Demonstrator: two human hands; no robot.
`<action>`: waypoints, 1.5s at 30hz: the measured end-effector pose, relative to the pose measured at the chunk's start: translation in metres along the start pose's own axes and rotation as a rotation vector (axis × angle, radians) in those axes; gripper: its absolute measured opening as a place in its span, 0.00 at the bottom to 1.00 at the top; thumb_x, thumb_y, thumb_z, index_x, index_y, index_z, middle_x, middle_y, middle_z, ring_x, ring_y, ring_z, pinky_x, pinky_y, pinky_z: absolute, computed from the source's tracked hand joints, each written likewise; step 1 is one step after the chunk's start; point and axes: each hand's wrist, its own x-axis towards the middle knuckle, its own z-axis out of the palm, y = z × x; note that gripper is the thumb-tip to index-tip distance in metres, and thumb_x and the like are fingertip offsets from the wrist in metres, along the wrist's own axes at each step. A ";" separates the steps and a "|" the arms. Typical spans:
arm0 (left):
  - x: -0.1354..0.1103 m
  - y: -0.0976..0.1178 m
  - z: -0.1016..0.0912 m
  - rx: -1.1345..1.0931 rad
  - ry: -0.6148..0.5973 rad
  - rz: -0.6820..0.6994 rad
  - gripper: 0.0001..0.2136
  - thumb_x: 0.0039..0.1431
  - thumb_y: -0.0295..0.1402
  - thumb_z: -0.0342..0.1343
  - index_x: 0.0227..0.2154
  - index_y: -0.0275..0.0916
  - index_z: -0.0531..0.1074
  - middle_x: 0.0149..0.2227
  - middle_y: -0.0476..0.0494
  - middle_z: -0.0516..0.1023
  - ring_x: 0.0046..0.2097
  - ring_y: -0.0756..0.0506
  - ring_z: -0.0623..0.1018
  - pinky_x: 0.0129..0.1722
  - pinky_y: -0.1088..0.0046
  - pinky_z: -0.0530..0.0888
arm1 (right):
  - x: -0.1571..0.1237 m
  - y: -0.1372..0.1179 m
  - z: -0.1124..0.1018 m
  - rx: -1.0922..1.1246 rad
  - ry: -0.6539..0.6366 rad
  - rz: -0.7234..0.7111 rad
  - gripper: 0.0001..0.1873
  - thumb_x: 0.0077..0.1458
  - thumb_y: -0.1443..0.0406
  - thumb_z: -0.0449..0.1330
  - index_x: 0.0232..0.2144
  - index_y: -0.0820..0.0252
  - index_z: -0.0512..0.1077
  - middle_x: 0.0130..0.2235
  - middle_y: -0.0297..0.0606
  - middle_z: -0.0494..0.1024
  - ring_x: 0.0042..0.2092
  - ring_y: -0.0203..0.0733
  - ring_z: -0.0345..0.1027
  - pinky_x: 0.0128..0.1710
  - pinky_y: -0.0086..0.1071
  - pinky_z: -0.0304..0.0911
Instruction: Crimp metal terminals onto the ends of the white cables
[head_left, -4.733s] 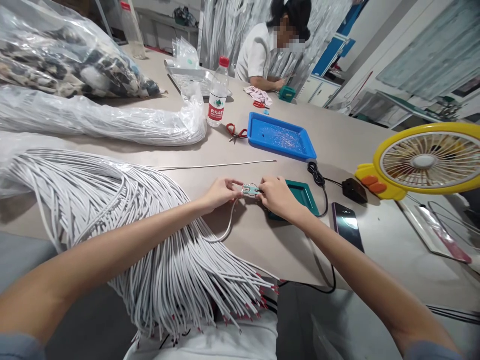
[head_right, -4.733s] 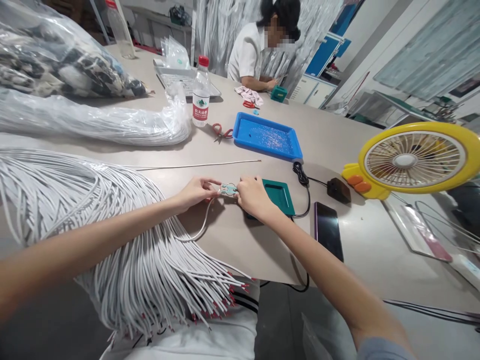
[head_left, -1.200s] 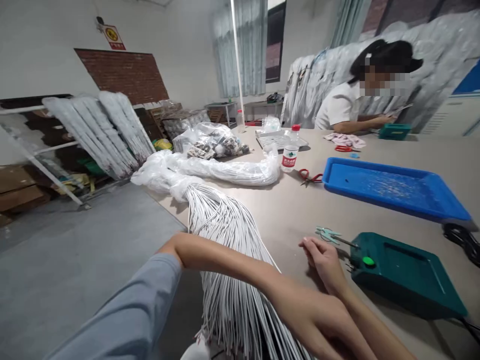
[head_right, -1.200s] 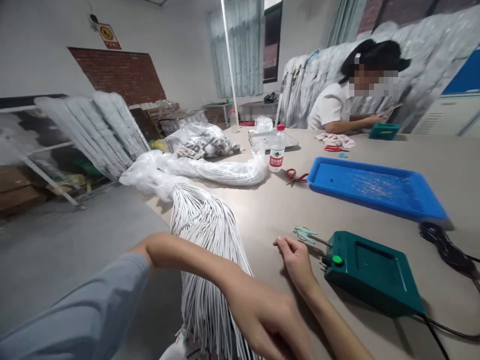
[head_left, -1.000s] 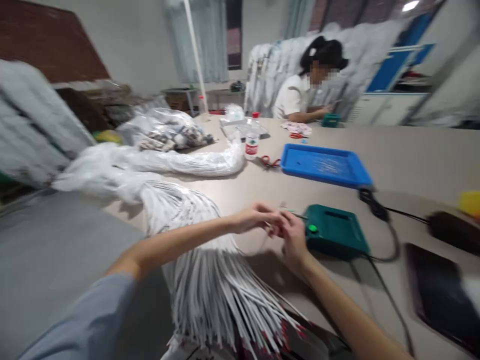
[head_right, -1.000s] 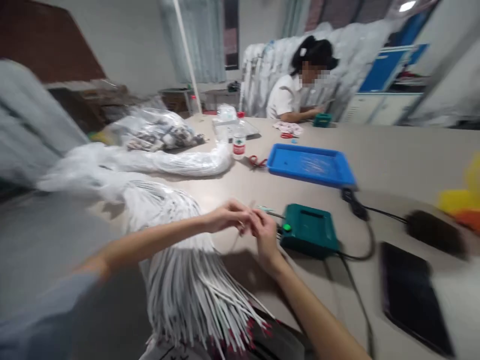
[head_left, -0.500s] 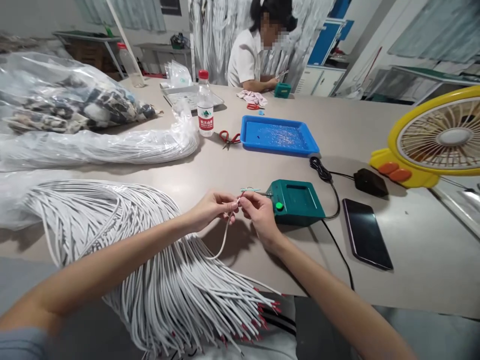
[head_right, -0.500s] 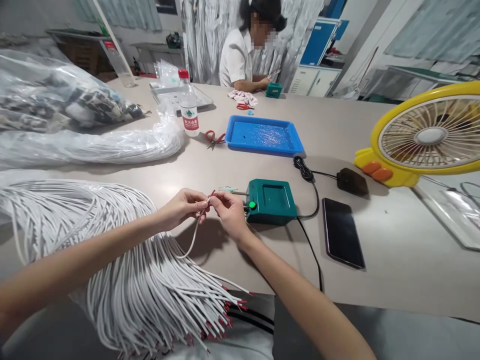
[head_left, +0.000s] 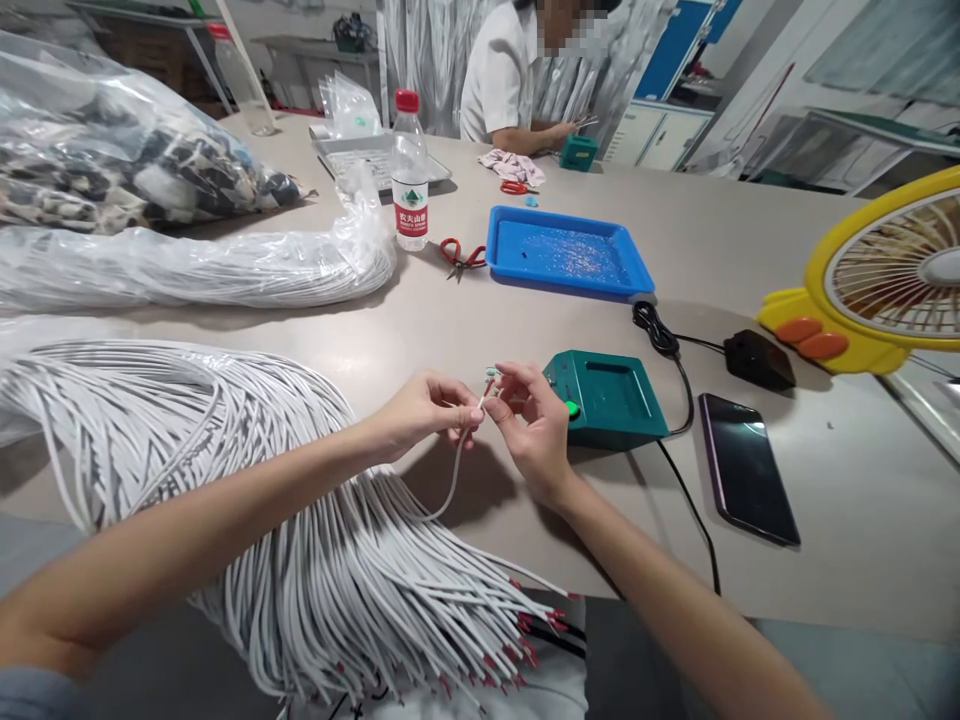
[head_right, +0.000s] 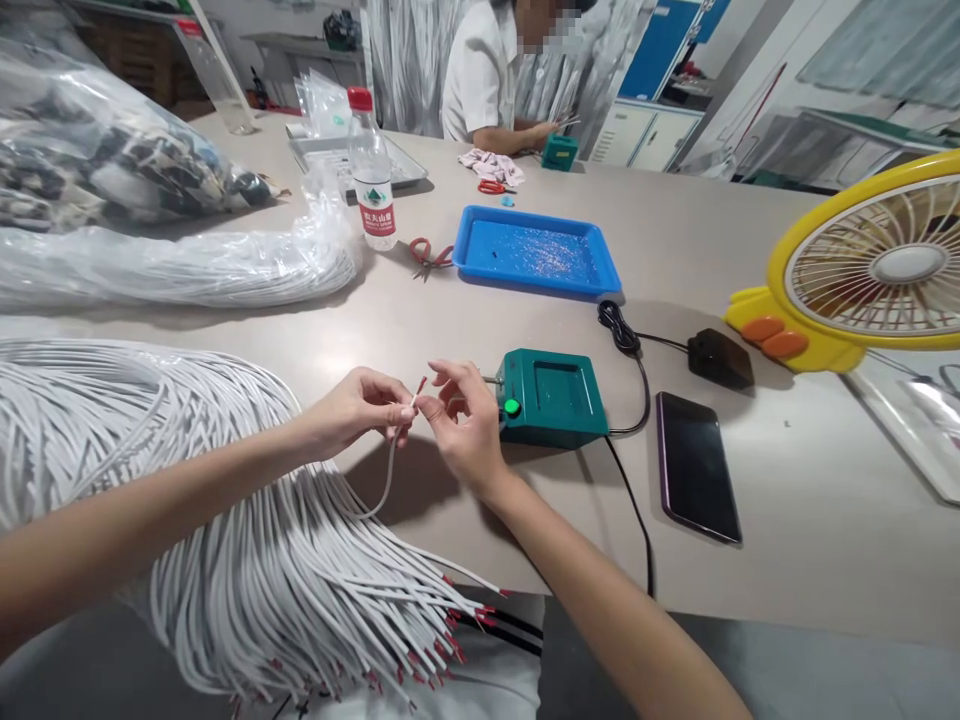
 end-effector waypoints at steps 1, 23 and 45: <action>0.000 0.000 0.000 0.000 0.004 -0.005 0.11 0.45 0.35 0.66 0.22 0.30 0.73 0.19 0.48 0.73 0.23 0.52 0.75 0.22 0.80 0.67 | 0.000 -0.001 0.000 0.009 0.004 0.022 0.15 0.52 0.66 0.62 0.44 0.52 0.70 0.37 0.35 0.67 0.35 0.34 0.65 0.29 0.28 0.63; 0.002 0.004 0.001 0.167 0.138 0.017 0.09 0.45 0.29 0.63 0.19 0.32 0.68 0.17 0.52 0.69 0.22 0.55 0.69 0.23 0.80 0.63 | 0.005 -0.001 -0.001 -0.007 0.020 0.189 0.13 0.50 0.64 0.63 0.41 0.57 0.72 0.35 0.35 0.73 0.33 0.35 0.67 0.30 0.29 0.64; 0.001 0.005 0.000 0.182 0.151 0.016 0.13 0.44 0.35 0.65 0.20 0.32 0.68 0.17 0.50 0.70 0.21 0.54 0.70 0.23 0.79 0.64 | 0.003 -0.008 0.000 -0.099 0.040 0.053 0.06 0.55 0.64 0.58 0.28 0.59 0.70 0.32 0.36 0.69 0.33 0.35 0.63 0.27 0.29 0.60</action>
